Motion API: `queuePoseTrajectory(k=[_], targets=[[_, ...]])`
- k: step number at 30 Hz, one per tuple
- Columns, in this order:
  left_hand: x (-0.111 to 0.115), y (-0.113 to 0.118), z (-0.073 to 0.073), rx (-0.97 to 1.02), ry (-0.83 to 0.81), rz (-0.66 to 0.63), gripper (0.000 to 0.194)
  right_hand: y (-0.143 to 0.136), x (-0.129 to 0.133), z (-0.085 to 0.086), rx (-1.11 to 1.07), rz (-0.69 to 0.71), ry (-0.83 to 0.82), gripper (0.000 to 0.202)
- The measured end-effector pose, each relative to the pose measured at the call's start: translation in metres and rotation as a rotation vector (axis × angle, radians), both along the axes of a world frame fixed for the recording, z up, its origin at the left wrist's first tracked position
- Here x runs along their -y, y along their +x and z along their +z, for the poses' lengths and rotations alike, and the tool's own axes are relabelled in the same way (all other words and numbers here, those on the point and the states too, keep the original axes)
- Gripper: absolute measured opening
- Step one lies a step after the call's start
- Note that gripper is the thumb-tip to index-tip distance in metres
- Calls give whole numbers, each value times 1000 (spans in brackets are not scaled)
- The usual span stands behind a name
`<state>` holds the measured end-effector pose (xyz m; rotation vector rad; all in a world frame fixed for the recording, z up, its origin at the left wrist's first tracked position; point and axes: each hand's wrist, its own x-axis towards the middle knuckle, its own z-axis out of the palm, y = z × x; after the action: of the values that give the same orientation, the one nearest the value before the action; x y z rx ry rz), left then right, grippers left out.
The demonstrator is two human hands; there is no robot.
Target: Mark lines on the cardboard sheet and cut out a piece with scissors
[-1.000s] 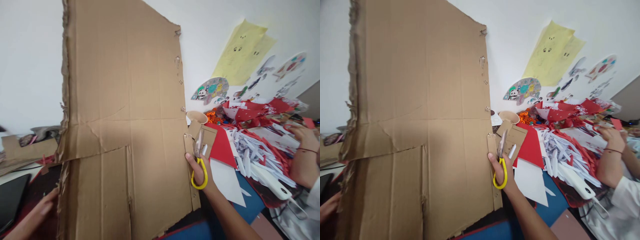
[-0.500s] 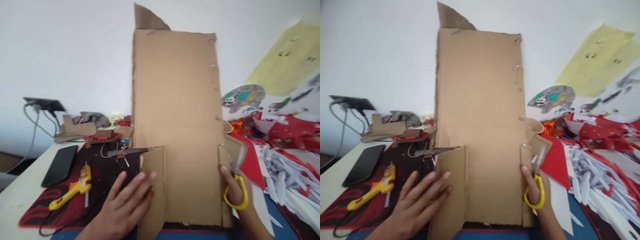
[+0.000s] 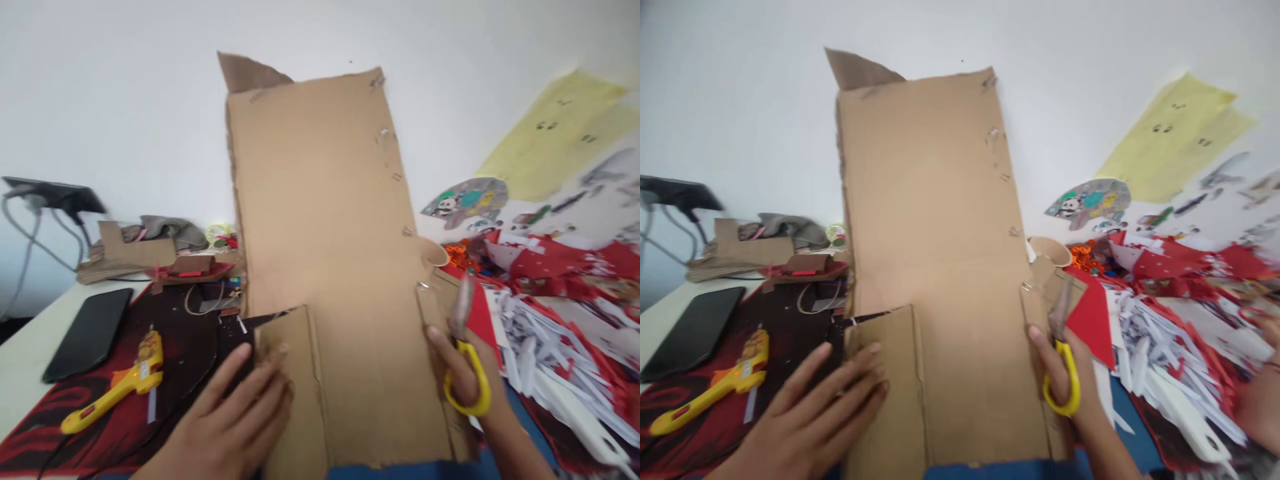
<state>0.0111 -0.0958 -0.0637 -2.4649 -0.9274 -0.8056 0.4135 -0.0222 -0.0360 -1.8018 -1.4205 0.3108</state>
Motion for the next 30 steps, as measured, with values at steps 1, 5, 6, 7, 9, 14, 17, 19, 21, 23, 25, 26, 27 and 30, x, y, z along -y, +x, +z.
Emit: queuePoseTrajectory(k=[1,5,6,7,9,14,17,19,21,23,25,26,27,30], targets=[[-2,-7,-4,34,-11,31,33,-10,-6,-1,-27,7,6,61],[2,-17,-15,32,-78,128,44,-34,-28,-18,-105,105,36,61],[4,-16,-16,9,-90,123,46,-36,-32,-23,-125,128,48,61],[5,-14,-16,-18,-97,109,49,-37,-36,-28,-142,136,57,61],[5,-10,-16,-56,-101,65,52,-37,-42,-37,-155,138,62,61],[-4,-14,-23,-126,-109,0,54,-34,-45,-44,-183,116,57,60],[-5,-20,-31,-147,-126,-32,55,-31,-42,-46,-224,42,74,63],[-5,-21,-34,-141,-135,-40,56,-27,-42,-48,-263,-19,86,66],[-4,-21,-34,-135,-147,-35,56,-22,-44,-50,-310,-66,84,71],[-6,-19,-32,-135,-159,-31,54,-17,-44,-49,-391,-115,90,74],[-9,-15,-29,-136,-163,-33,50,-14,-40,-44,-484,-169,137,73],[-11,-13,-28,-134,-158,-40,48,-14,-36,-40,-516,-189,175,70],[-14,-11,-27,-130,-153,-47,47,-15,-31,-35,-519,-188,217,66],[-22,-6,-24,-117,-151,-69,43,-17,-13,-16,-413,-84,317,50]])
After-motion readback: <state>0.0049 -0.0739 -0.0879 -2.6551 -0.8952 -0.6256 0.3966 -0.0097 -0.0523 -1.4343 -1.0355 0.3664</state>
